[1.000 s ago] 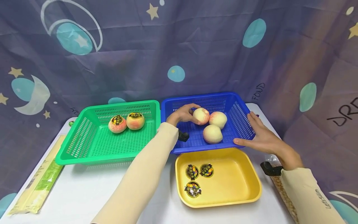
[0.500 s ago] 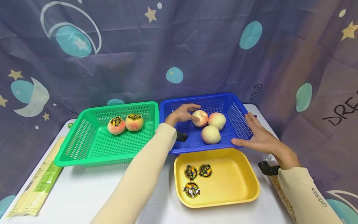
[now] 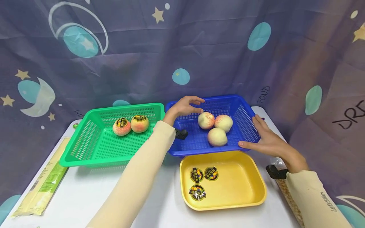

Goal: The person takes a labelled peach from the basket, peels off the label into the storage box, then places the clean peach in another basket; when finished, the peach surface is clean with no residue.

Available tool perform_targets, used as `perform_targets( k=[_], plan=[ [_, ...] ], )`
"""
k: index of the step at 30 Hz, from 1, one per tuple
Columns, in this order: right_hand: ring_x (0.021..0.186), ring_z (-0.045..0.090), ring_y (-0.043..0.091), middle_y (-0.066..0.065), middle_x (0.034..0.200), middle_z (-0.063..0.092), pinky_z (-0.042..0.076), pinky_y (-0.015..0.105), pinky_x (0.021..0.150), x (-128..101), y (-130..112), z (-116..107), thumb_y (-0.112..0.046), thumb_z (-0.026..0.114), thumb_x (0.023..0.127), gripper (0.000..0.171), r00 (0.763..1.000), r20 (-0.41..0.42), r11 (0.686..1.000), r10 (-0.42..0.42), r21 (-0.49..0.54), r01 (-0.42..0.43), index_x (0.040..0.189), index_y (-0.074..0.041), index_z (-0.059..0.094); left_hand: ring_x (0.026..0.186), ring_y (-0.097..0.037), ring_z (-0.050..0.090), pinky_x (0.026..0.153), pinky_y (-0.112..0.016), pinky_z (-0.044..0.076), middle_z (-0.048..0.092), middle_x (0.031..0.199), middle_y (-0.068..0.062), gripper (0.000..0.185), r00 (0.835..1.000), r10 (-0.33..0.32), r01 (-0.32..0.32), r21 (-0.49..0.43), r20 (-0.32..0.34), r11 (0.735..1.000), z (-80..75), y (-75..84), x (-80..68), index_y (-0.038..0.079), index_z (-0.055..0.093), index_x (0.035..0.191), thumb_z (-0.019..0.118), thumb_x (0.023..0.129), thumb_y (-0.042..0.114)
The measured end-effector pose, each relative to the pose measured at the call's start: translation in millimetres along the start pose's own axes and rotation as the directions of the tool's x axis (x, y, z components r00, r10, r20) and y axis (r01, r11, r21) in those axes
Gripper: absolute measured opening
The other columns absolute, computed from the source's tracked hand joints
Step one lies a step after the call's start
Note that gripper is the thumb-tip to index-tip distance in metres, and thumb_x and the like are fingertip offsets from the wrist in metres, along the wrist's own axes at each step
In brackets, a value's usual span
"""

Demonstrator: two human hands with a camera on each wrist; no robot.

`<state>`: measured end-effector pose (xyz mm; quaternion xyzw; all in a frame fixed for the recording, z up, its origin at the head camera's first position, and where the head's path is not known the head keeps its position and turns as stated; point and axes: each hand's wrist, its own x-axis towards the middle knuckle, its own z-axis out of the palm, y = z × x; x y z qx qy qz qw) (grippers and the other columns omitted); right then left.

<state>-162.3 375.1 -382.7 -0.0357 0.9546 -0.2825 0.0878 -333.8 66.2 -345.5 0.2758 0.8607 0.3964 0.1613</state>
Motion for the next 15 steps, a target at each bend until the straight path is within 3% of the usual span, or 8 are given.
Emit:
perform_targets(
  k=[4, 7, 11, 15],
  plan=[
    [0.152, -0.010, 0.057, 0.018, 0.168, -0.025, 0.011, 0.086, 0.104, 2.2, 1.7, 1.3, -0.048, 0.069, 0.092, 0.117, 1.000, 0.003, 1.000, -0.019, -0.004, 0.019, 0.161, -0.007, -0.016, 0.144, -0.028, 0.048, 0.116, -0.043, 0.042, 0.057, 0.149, -0.008, 0.047, 0.998, 0.061, -0.060, 0.075, 0.001, 0.995, -28.7, 11.7, -24.8, 0.022, 0.061, 0.141, 0.071, 0.096, 0.031],
    [0.152, -0.011, 0.057, 0.020, 0.167, -0.025, 0.009, 0.086, 0.106, 2.7, 3.4, 2.1, -0.046, 0.069, 0.093, 0.116, 0.999, -0.001, 0.999, -0.035, 0.001, 0.035, 0.160, -0.005, -0.016, 0.141, -0.024, 0.050, 0.115, -0.042, 0.043, 0.059, 0.147, -0.003, 0.046, 0.995, 0.102, -0.102, 0.151, 0.005, 0.983, -51.1, 16.4, -56.0, 0.023, 0.062, 0.141, 0.070, 0.096, 0.035],
    [0.151, -0.012, 0.058, 0.021, 0.166, -0.026, 0.008, 0.086, 0.106, 2.6, 4.2, 2.6, -0.044, 0.068, 0.094, 0.115, 0.999, -0.007, 0.999, -0.053, 0.004, 0.053, 0.160, -0.004, -0.017, 0.138, -0.017, 0.052, 0.115, -0.041, 0.042, 0.061, 0.144, 0.006, 0.045, 0.994, 0.106, -0.098, 0.221, -0.027, 0.970, -83.0, 7.6, -113.7, 0.028, 0.063, 0.139, 0.070, 0.096, 0.038],
    [0.150, -0.014, 0.058, 0.020, 0.166, -0.028, 0.007, 0.087, 0.104, 2.5, 4.0, 2.2, -0.046, 0.067, 0.094, 0.115, 0.999, -0.003, 0.998, -0.053, -0.022, 0.053, 0.159, -0.004, -0.018, 0.136, -0.018, 0.050, 0.113, -0.046, 0.042, 0.061, 0.143, 0.009, 0.043, 0.985, 0.054, -0.015, 0.228, -0.166, 0.973, -112.7, -23.7, -180.9, 0.032, 0.064, 0.137, 0.071, 0.095, 0.041]
  ],
)
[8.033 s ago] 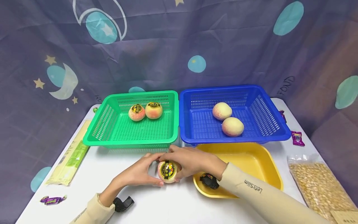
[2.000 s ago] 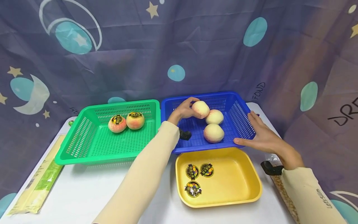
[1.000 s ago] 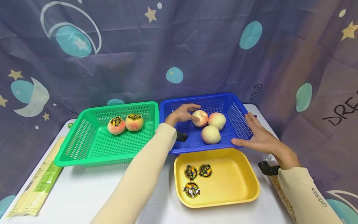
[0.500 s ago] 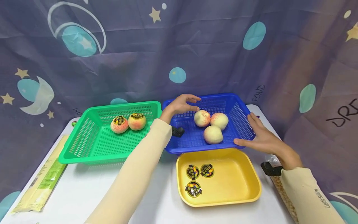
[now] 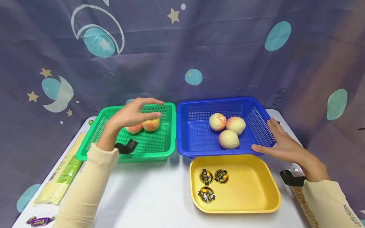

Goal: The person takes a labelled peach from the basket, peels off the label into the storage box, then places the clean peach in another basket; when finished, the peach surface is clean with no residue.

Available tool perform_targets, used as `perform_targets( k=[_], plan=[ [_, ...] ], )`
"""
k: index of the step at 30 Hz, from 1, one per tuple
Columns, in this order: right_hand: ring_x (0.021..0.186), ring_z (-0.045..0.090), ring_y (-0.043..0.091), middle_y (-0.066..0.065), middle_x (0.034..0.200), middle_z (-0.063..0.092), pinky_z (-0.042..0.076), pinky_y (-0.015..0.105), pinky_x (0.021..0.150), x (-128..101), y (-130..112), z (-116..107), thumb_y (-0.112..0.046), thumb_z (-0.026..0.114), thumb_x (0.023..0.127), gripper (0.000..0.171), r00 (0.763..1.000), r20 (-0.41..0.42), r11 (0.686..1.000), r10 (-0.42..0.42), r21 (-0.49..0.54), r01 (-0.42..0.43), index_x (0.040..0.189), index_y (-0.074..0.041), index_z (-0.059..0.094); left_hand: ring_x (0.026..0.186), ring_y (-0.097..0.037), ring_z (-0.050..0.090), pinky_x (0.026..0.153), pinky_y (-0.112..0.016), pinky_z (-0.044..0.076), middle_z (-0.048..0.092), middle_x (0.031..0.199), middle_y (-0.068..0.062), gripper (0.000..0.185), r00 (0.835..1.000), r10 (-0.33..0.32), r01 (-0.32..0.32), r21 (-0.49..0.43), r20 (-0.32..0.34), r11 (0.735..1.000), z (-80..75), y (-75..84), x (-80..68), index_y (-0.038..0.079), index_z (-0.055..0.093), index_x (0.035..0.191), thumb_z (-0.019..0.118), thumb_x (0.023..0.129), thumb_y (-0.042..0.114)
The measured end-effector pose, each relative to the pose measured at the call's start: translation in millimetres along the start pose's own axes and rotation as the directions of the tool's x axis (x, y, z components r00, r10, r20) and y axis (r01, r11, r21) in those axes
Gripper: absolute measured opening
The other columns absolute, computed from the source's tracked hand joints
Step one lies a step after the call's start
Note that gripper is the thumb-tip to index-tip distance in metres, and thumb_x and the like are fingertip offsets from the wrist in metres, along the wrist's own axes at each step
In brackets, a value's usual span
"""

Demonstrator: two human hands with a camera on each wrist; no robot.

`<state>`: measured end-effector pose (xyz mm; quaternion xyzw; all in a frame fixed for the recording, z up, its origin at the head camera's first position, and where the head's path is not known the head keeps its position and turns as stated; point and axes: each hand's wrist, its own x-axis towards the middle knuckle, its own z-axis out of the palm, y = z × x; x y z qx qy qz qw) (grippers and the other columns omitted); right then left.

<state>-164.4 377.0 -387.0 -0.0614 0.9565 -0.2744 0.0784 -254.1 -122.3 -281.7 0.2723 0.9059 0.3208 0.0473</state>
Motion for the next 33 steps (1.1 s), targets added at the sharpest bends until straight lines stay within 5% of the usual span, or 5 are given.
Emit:
perform_targets(
  k=[3, 8, 15, 26, 33],
  plan=[
    [0.150, -0.015, 0.058, 0.020, 0.166, -0.028, 0.006, 0.087, 0.104, -0.6, 1.8, 0.2, -0.047, 0.067, 0.094, 0.115, 1.000, -0.007, 1.000, 0.000, -0.018, 0.000, 0.159, -0.004, -0.017, 0.137, -0.025, 0.047, 0.114, -0.053, 0.039, 0.061, 0.144, 0.003, 0.045, 0.987, -0.092, 0.099, 0.049, -0.130, 0.994, -16.1, -34.4, -44.3, 0.029, 0.063, 0.138, 0.069, 0.096, 0.043],
    [0.149, -0.016, 0.059, 0.026, 0.165, -0.024, 0.001, 0.086, 0.105, -2.7, 3.7, -1.2, -0.045, 0.067, 0.094, 0.114, 0.999, -0.029, 0.999, -0.023, -0.046, 0.022, 0.159, 0.001, -0.014, 0.142, -0.044, 0.037, 0.108, -0.069, 0.023, 0.053, 0.152, -0.013, 0.058, 0.925, -0.233, 0.286, 0.147, -0.300, 0.947, -26.2, -87.6, -110.5, 0.019, 0.056, 0.146, 0.063, 0.098, 0.050],
    [0.136, 0.011, 0.072, 0.043, 0.160, 0.007, 0.012, 0.088, 0.096, 9.9, -8.6, -8.8, -0.049, 0.066, 0.093, 0.106, 0.994, -0.112, 0.993, -0.020, -0.121, 0.006, 0.160, 0.007, 0.005, 0.142, -0.059, 0.024, 0.091, -0.074, 0.024, 0.034, 0.162, -0.024, 0.080, 0.867, -0.379, 0.455, 0.203, -0.324, 0.867, -22.0, -130.4, -174.8, 0.008, 0.042, 0.154, 0.059, 0.095, 0.060],
    [0.142, 0.027, 0.061, 0.037, 0.152, 0.038, 0.020, 0.078, 0.111, 41.1, -70.7, -11.3, -0.038, 0.069, 0.096, 0.076, 0.960, -0.233, 0.988, -0.154, -0.040, 0.149, 0.151, 0.005, 0.040, 0.151, -0.056, 0.011, 0.100, -0.078, 0.016, 0.024, 0.167, -0.021, 0.097, 0.864, -0.436, 0.486, 0.191, -0.251, 0.853, -8.9, -145.8, -191.9, 0.006, 0.024, 0.162, 0.061, 0.093, 0.063],
    [0.128, 0.054, 0.037, 0.021, 0.144, 0.057, 0.040, 0.025, 0.097, 56.9, -114.1, -3.1, -0.038, 0.068, 0.098, 0.058, 0.944, -0.275, 0.973, -0.182, 0.086, 0.212, 0.144, -0.005, 0.055, 0.154, -0.053, 0.004, 0.103, -0.083, 0.010, 0.014, 0.172, -0.012, 0.100, 0.871, -0.432, 0.473, 0.164, -0.234, 0.865, -9.5, -149.1, -194.4, 0.010, 0.018, 0.164, 0.062, 0.092, 0.065]
  ],
)
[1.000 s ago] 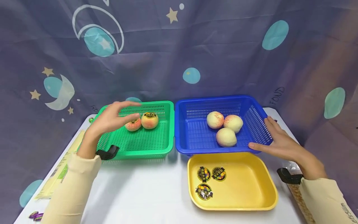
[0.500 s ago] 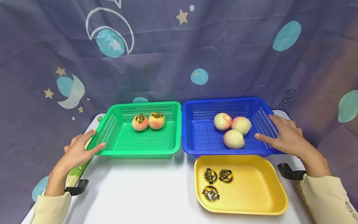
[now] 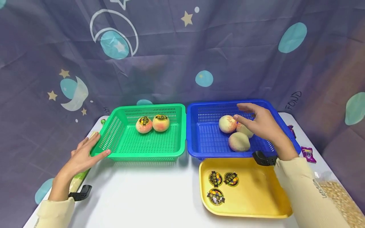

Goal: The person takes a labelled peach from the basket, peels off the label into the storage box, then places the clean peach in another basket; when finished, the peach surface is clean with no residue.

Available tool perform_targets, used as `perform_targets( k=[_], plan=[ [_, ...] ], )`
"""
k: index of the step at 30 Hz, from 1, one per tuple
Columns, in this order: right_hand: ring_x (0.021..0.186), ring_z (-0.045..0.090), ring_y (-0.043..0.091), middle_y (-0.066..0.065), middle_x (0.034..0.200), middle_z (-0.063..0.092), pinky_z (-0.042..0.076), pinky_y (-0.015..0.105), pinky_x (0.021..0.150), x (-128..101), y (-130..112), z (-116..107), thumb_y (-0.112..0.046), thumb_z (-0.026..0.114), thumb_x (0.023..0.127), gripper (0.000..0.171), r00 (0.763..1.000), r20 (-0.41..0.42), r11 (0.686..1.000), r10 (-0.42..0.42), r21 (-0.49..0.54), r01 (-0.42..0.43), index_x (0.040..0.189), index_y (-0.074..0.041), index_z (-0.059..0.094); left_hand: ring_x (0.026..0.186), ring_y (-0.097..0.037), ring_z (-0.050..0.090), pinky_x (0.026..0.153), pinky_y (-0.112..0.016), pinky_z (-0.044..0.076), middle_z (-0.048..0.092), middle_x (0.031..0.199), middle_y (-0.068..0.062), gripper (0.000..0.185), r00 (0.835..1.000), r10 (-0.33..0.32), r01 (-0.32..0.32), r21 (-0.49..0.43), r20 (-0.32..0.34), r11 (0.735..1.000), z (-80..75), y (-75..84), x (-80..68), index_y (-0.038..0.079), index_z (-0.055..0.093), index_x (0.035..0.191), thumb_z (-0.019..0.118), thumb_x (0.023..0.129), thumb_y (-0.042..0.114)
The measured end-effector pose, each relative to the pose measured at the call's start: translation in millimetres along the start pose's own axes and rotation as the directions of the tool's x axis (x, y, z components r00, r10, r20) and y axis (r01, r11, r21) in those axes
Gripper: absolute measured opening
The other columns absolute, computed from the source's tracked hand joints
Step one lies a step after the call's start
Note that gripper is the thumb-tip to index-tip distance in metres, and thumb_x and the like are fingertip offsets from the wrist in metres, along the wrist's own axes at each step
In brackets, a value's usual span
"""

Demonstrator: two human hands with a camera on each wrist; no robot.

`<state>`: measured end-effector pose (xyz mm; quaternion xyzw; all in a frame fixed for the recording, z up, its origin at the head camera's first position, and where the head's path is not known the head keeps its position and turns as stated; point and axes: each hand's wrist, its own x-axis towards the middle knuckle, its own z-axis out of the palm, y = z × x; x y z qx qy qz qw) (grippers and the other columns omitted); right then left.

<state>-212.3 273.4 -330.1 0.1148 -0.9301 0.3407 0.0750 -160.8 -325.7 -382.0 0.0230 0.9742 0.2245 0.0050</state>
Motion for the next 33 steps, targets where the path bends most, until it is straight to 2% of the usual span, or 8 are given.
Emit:
perform_targets(
  k=[1, 3, 6, 11, 15, 19, 26, 33],
  plan=[
    [0.125, 0.056, 0.035, 0.019, 0.142, 0.060, 0.040, 0.018, 0.093, 2.8, -4.9, 3.1, -0.039, 0.067, 0.099, 0.055, 1.000, -0.005, 1.000, -0.002, 0.008, 0.002, 0.143, -0.007, 0.057, 0.154, -0.052, 0.003, 0.103, -0.083, 0.010, 0.013, 0.172, -0.011, 0.101, 1.000, 0.001, -0.001, -0.004, 0.000, 1.000, 0.1, -0.9, 0.5, 0.010, 0.018, 0.164, 0.062, 0.092, 0.065],
    [0.118, 0.060, 0.031, 0.018, 0.138, 0.064, 0.041, 0.010, 0.087, 8.3, -14.6, 10.1, -0.039, 0.065, 0.100, 0.051, 1.000, -0.010, 0.999, -0.013, 0.033, 0.013, 0.141, -0.008, 0.059, 0.155, -0.051, 0.003, 0.103, -0.083, 0.009, 0.011, 0.173, -0.008, 0.101, 1.000, 0.006, -0.006, -0.015, 0.000, 1.000, 0.1, -3.4, 2.1, 0.012, 0.017, 0.164, 0.063, 0.091, 0.065],
    [0.113, 0.064, 0.030, 0.016, 0.134, 0.066, 0.043, 0.008, 0.082, 16.4, -29.2, 22.2, -0.039, 0.063, 0.101, 0.048, 0.999, 0.006, 0.997, -0.035, 0.073, 0.034, 0.140, -0.011, 0.061, 0.155, -0.050, 0.002, 0.104, -0.083, 0.008, 0.010, 0.173, -0.005, 0.101, 1.000, 0.013, -0.013, -0.036, -0.001, 0.999, -0.1, -7.1, 4.3, 0.013, 0.017, 0.164, 0.065, 0.090, 0.063],
    [0.113, 0.066, 0.027, 0.011, 0.132, 0.069, 0.050, 0.014, 0.083, 32.9, -51.8, 48.1, -0.036, 0.064, 0.101, 0.041, 0.996, 0.061, 0.980, -0.069, 0.192, 0.056, 0.136, -0.014, 0.065, 0.155, -0.050, 0.003, 0.104, -0.084, 0.005, 0.008, 0.174, -0.005, 0.102, 1.000, 0.014, -0.013, -0.075, 0.012, 0.997, -1.4, -11.0, 5.3, 0.015, 0.014, 0.165, 0.068, 0.090, 0.060],
    [0.113, 0.066, 0.021, 0.007, 0.130, 0.070, 0.051, 0.019, 0.090, 48.4, -66.5, 71.5, -0.033, 0.064, 0.101, 0.036, 0.991, 0.090, 0.959, -0.101, 0.274, 0.073, 0.133, -0.017, 0.067, 0.155, -0.050, 0.008, 0.104, -0.084, 0.010, 0.008, 0.173, -0.006, 0.103, 1.000, 0.014, -0.013, -0.086, 0.011, 0.996, 0.0, -12.5, 6.1, 0.016, 0.013, 0.165, 0.069, 0.089, 0.058],
    [0.112, 0.064, 0.024, 0.009, 0.129, 0.070, 0.053, 0.031, 0.092, 62.2, -77.4, 92.8, -0.030, 0.064, 0.102, 0.035, 0.984, 0.118, 0.927, -0.130, 0.366, 0.079, 0.133, -0.016, 0.067, 0.155, -0.048, 0.013, 0.104, -0.084, 0.014, 0.011, 0.173, -0.007, 0.102, 1.000, 0.025, -0.025, -0.095, 0.003, 0.995, 4.1, -12.5, 8.6, 0.017, 0.014, 0.165, 0.070, 0.089, 0.057],
    [0.110, 0.061, 0.027, 0.009, 0.125, 0.069, 0.051, 0.049, 0.097, 82.0, -104.1, 126.9, -0.026, 0.066, 0.101, 0.031, 0.979, 0.162, 0.882, -0.127, 0.469, 0.037, 0.130, -0.015, 0.068, 0.155, -0.048, 0.016, 0.106, -0.083, 0.017, 0.013, 0.173, -0.007, 0.103, 1.000, 0.027, -0.026, -0.103, 0.004, 0.994, 8.0, -11.6, 10.9, 0.017, 0.016, 0.165, 0.071, 0.088, 0.058],
    [0.115, 0.063, 0.024, 0.008, 0.131, 0.068, 0.051, 0.046, 0.102, 101.0, -134.4, 166.3, -0.020, 0.068, 0.099, 0.029, 0.978, 0.205, 0.821, -0.048, 0.565, -0.078, 0.127, -0.016, 0.069, 0.155, -0.048, 0.015, 0.110, -0.079, 0.020, 0.013, 0.173, -0.009, 0.103, 1.000, 0.018, -0.017, -0.107, 0.010, 0.994, 4.5, -14.3, 8.7, 0.018, 0.015, 0.165, 0.071, 0.088, 0.058]
  ],
)
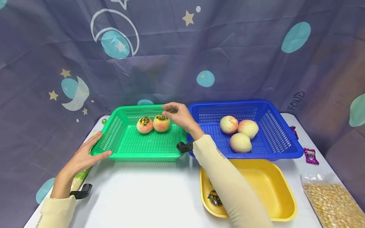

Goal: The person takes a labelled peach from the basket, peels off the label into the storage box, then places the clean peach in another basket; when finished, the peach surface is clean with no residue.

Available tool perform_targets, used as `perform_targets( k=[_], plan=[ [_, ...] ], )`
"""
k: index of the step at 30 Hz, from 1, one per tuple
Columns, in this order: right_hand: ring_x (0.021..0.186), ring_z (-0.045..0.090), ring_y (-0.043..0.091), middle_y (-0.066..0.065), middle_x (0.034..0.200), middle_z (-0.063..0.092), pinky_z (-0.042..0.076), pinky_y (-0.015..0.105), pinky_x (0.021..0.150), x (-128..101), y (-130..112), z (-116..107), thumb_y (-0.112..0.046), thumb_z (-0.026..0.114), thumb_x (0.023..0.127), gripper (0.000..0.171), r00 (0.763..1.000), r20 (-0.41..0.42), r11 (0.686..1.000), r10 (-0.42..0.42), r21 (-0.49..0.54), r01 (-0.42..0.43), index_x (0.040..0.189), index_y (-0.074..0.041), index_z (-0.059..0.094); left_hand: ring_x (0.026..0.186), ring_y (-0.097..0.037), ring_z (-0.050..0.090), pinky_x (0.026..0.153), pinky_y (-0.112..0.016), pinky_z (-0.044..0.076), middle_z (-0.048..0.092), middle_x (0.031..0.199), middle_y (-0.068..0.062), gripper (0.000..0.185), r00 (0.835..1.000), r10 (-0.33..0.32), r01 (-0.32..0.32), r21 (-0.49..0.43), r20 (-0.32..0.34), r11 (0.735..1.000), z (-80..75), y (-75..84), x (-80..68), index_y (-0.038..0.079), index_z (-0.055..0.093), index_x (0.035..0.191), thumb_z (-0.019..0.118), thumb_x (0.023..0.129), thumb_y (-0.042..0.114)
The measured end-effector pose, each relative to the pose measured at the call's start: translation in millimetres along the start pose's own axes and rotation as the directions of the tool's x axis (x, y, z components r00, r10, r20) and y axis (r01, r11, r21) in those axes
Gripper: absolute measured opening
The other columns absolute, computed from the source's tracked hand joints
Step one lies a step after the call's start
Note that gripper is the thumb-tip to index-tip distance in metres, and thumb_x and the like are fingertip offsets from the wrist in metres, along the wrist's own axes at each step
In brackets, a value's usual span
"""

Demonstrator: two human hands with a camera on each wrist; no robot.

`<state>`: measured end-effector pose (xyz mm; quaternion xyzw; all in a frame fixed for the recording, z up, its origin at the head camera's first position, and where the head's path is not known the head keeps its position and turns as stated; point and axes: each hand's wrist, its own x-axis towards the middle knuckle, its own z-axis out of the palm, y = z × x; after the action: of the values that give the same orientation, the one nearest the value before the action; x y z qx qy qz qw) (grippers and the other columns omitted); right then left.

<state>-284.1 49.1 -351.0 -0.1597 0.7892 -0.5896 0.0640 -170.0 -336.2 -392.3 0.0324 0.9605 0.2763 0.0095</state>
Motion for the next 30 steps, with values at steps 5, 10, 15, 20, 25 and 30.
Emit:
perform_targets(
  k=[5, 10, 15, 20, 25, 30],
  plan=[
    [0.122, 0.061, 0.027, 0.010, 0.135, 0.066, 0.049, 0.046, 0.106, 17.1, 6.5, 29.2, -0.017, 0.069, 0.098, 0.030, 0.998, -0.021, 0.997, 0.061, 0.047, -0.060, 0.128, -0.014, 0.069, 0.155, -0.047, 0.014, 0.111, -0.077, 0.022, 0.012, 0.173, -0.010, 0.104, 1.000, 0.001, -0.001, -0.024, 0.009, 1.000, -0.1, 0.2, -2.0, 0.015, 0.016, 0.165, 0.073, 0.088, 0.055],
    [0.134, 0.052, 0.030, 0.013, 0.145, 0.058, 0.047, 0.048, 0.110, 27.3, 16.1, 44.9, -0.019, 0.069, 0.098, 0.035, 0.991, -0.056, 0.992, 0.122, 0.015, -0.121, 0.133, -0.015, 0.066, 0.155, -0.047, 0.015, 0.113, -0.074, 0.023, 0.013, 0.172, -0.011, 0.104, 1.000, 0.005, -0.005, -0.031, 0.005, 1.000, 1.9, 1.7, -2.2, 0.014, 0.017, 0.164, 0.074, 0.087, 0.054],
    [0.142, 0.046, 0.032, 0.012, 0.150, 0.052, 0.048, 0.050, 0.109, 32.7, 23.0, 50.1, -0.021, 0.068, 0.099, 0.046, 0.982, -0.096, 0.984, 0.163, -0.055, -0.169, 0.143, -0.014, 0.059, 0.155, -0.048, 0.016, 0.112, -0.075, 0.023, 0.013, 0.172, -0.011, 0.103, 1.000, 0.004, -0.004, -0.026, 0.007, 1.000, 2.7, 2.7, -1.2, 0.015, 0.017, 0.165, 0.074, 0.088, 0.054],
    [0.144, 0.044, 0.035, 0.015, 0.154, 0.047, 0.046, 0.051, 0.111, 40.2, 28.4, 51.1, -0.021, 0.068, 0.098, 0.052, 0.979, -0.078, 0.976, 0.186, -0.098, -0.193, 0.148, -0.016, 0.054, 0.155, -0.048, 0.016, 0.112, -0.075, 0.024, 0.014, 0.172, -0.012, 0.103, 1.000, 0.007, -0.007, -0.025, 0.008, 1.000, 2.2, 3.3, -0.8, 0.015, 0.017, 0.165, 0.074, 0.087, 0.054],
    [0.145, 0.041, 0.036, 0.015, 0.156, 0.045, 0.043, 0.052, 0.113, 47.5, 35.1, 50.9, -0.020, 0.071, 0.097, 0.057, 0.985, -0.032, 0.969, 0.170, -0.179, -0.173, 0.150, -0.017, 0.051, 0.156, -0.047, 0.014, 0.112, -0.075, 0.024, 0.012, 0.173, -0.010, 0.103, 1.000, 0.004, -0.004, -0.038, 0.013, 0.999, 1.9, 2.1, -0.3, 0.016, 0.016, 0.165, 0.074, 0.088, 0.053],
    [0.150, 0.031, 0.036, 0.014, 0.158, 0.041, 0.038, 0.055, 0.116, 51.0, 37.0, 49.4, -0.020, 0.073, 0.095, 0.063, 0.989, 0.024, 0.938, 0.149, -0.321, -0.134, 0.152, -0.020, 0.048, 0.157, -0.046, 0.012, 0.112, -0.076, 0.022, 0.010, 0.173, -0.009, 0.104, 1.000, -0.004, 0.005, -0.048, 0.013, 0.999, 1.0, 0.8, -0.5, 0.017, 0.015, 0.165, 0.074, 0.088, 0.054]
  ],
)
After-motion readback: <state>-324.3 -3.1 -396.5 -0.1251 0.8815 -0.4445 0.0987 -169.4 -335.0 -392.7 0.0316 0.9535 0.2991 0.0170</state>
